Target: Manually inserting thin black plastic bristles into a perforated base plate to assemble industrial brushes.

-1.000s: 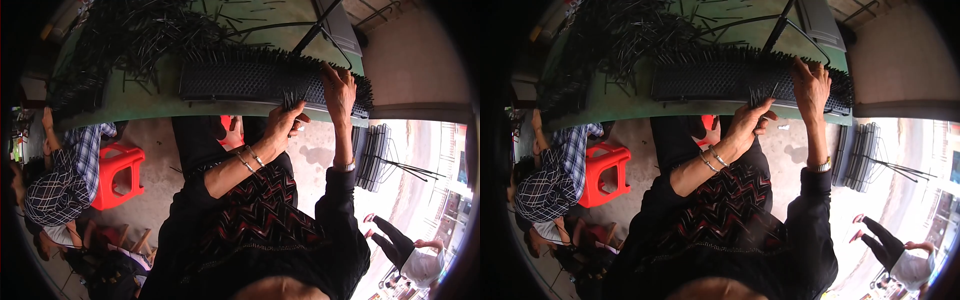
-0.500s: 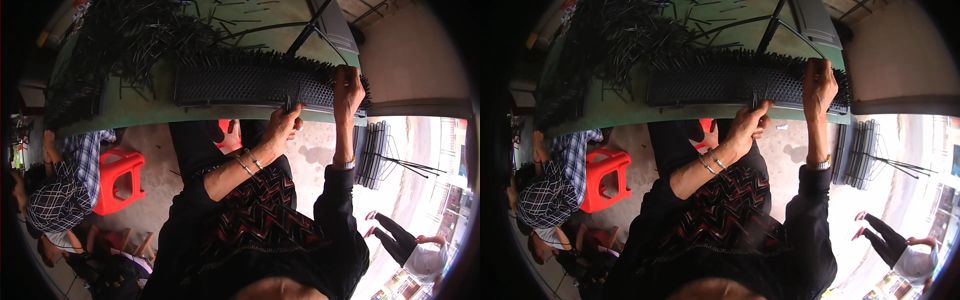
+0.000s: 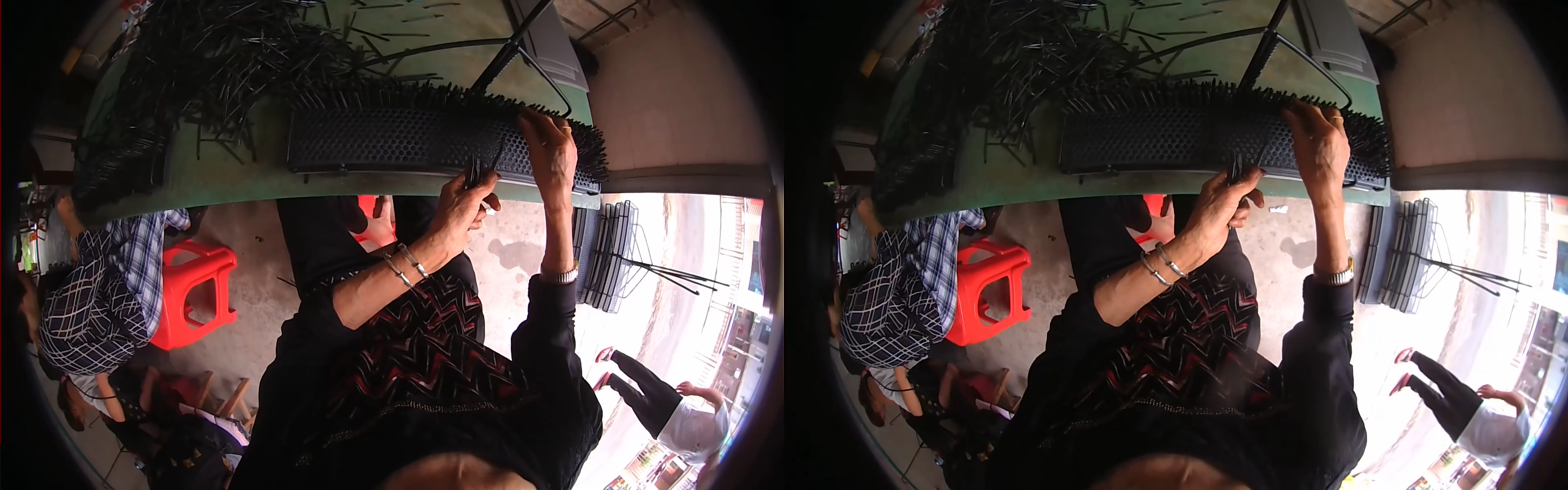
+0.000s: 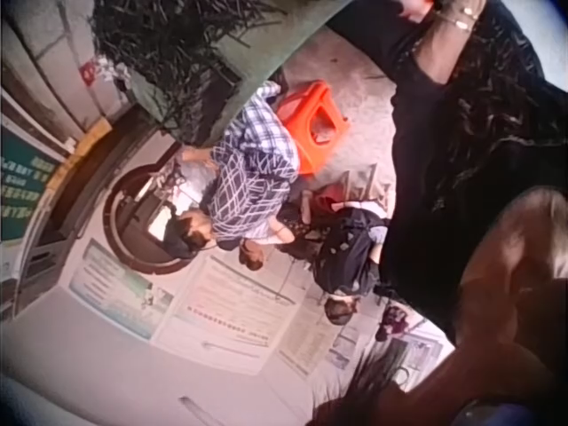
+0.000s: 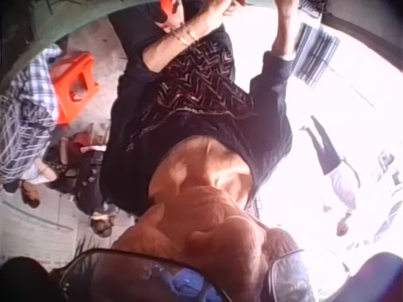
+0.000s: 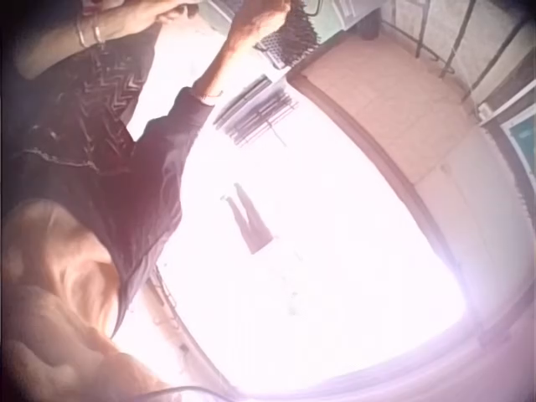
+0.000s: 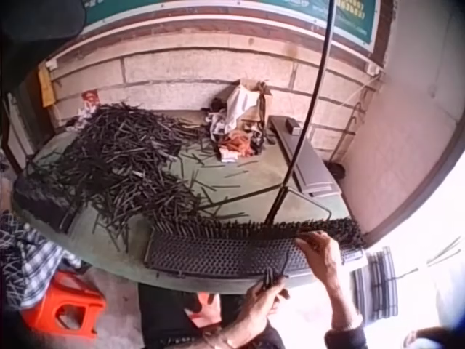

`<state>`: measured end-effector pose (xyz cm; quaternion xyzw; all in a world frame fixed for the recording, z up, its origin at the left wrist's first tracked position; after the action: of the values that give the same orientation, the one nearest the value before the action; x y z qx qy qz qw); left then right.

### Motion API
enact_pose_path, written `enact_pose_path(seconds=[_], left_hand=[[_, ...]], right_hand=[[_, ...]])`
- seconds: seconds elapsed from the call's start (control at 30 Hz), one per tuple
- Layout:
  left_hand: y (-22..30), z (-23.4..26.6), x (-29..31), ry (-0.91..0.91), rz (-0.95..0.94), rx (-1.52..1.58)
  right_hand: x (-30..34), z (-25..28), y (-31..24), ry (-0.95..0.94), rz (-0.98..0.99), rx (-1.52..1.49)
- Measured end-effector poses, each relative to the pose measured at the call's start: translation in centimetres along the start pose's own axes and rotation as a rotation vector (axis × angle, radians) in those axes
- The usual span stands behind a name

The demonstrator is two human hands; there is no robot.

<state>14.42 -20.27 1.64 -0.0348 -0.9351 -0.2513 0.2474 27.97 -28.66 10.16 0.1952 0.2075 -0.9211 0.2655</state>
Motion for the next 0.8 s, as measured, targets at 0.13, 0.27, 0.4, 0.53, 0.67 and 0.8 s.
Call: enact_pose_path(seconds=[0.13,0.27,0.4,0.53,0.67,0.8], left_hand=[[0.1,-0.2,0.4,-0.013,-0.010,-0.028],[-0.3,0.2,0.3,-0.023,0.049,-0.094],[-0.5,1.1,-0.3,0.027,0.043,-0.122],[-1.2,0.7,-1.0,-0.058,0.041,0.021],[-0.9,-0.2,-0.4,-0.025,0.081,0.037],[-0.3,-0.8,0.5,0.009,0.118,-0.010]], right_hand=[[1.8,-0.5,-0.4,-0.572,-0.205,-0.509],[1.6,0.6,1.1,-0.464,-0.260,-0.575],[0.2,3.2,1.7,-0.012,-0.315,-0.204],[-1.0,2.3,1.9,0.229,-0.133,-0.037],[-1.4,0.6,2.6,0.257,-0.007,0.055],[-1.1,-0.6,2.0,0.167,0.063,0.141]])
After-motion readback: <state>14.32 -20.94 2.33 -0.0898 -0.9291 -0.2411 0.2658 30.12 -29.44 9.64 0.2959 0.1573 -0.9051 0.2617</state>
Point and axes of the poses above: each hand's wrist, its own x-axis away from the middle knuckle, its own z-axis out of the back of the hand, y = z × x, the point moved 5 cm from there along -x, towards the middle knuckle, and after that the axes turned 12 degrees about x, right-handed, at the moved point
